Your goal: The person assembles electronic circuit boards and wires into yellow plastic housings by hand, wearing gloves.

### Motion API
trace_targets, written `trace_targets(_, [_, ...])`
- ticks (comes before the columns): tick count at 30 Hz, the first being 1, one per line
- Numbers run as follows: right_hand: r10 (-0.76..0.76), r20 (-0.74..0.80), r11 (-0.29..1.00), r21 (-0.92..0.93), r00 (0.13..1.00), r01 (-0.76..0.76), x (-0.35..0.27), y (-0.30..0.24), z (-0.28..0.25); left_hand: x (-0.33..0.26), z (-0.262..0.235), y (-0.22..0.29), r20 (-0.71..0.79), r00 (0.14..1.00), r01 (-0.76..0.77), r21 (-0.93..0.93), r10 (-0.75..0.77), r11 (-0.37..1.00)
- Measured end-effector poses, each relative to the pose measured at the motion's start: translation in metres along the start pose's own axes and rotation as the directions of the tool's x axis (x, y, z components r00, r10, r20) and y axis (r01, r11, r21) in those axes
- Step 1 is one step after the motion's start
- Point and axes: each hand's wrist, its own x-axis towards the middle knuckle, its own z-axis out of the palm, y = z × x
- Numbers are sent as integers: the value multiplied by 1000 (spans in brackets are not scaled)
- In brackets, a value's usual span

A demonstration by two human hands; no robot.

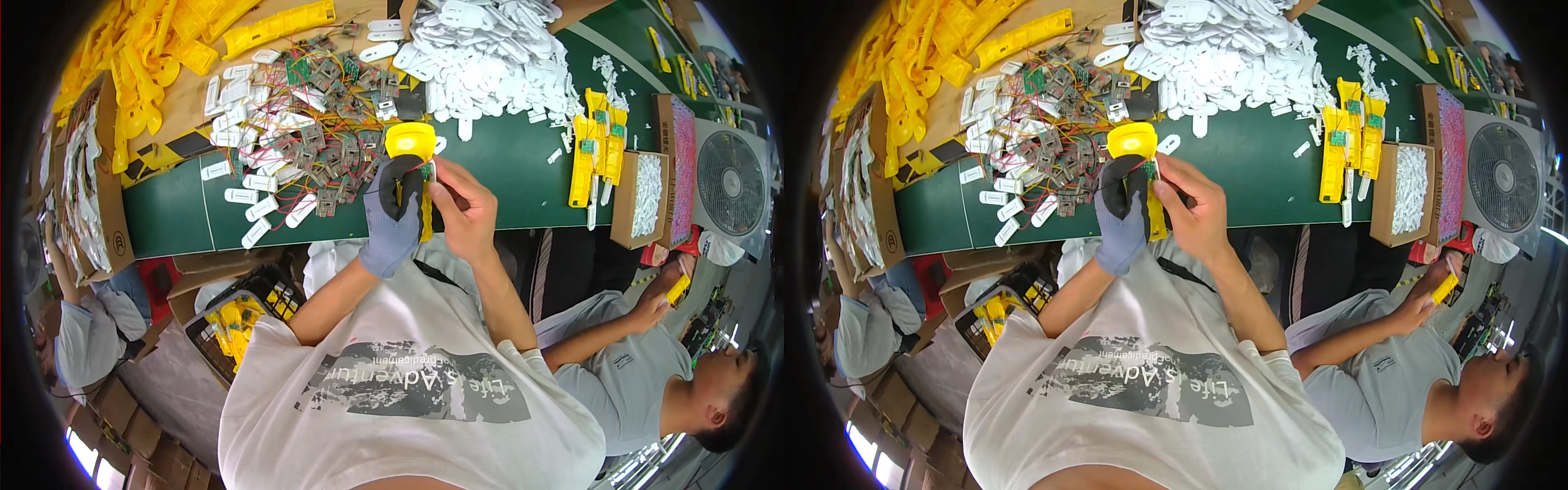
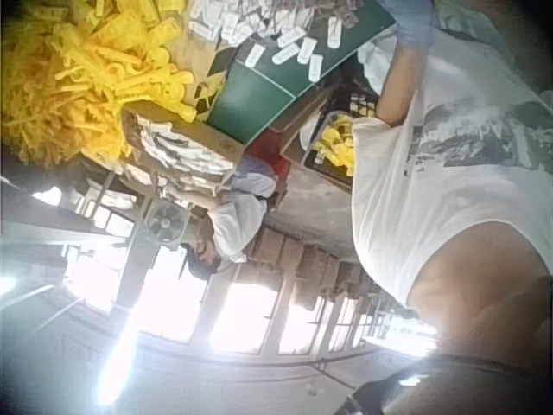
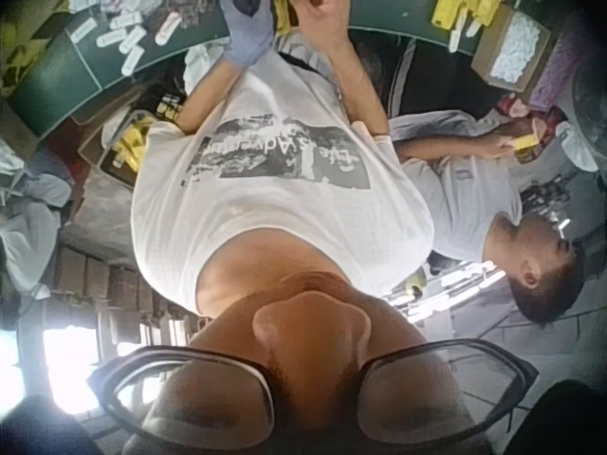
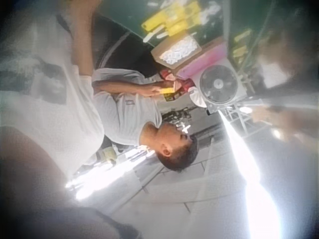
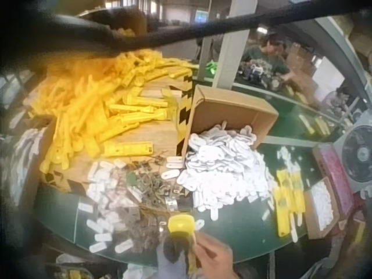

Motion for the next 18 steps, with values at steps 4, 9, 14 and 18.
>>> trace_targets(4, [-78,-3,996,-33,997,78,1,3,2,-2,-4,7,58,997,53,26,-54,998])
trace_targets(9, [-32,19,995,-89,999,34,2,-9,3,-5,-2,-2,-30,999,-12,30,13,999])
trace_targets(14, [-61,23,989,-135,998,64,2,-9,3,-5,-2,-8,-35,998,50,-41,-51,998])
trace_targets(18, [-55,33,986,-154,998,59,2,-11,4,-5,-2,-7,-37,999,19,-72,-22,997])
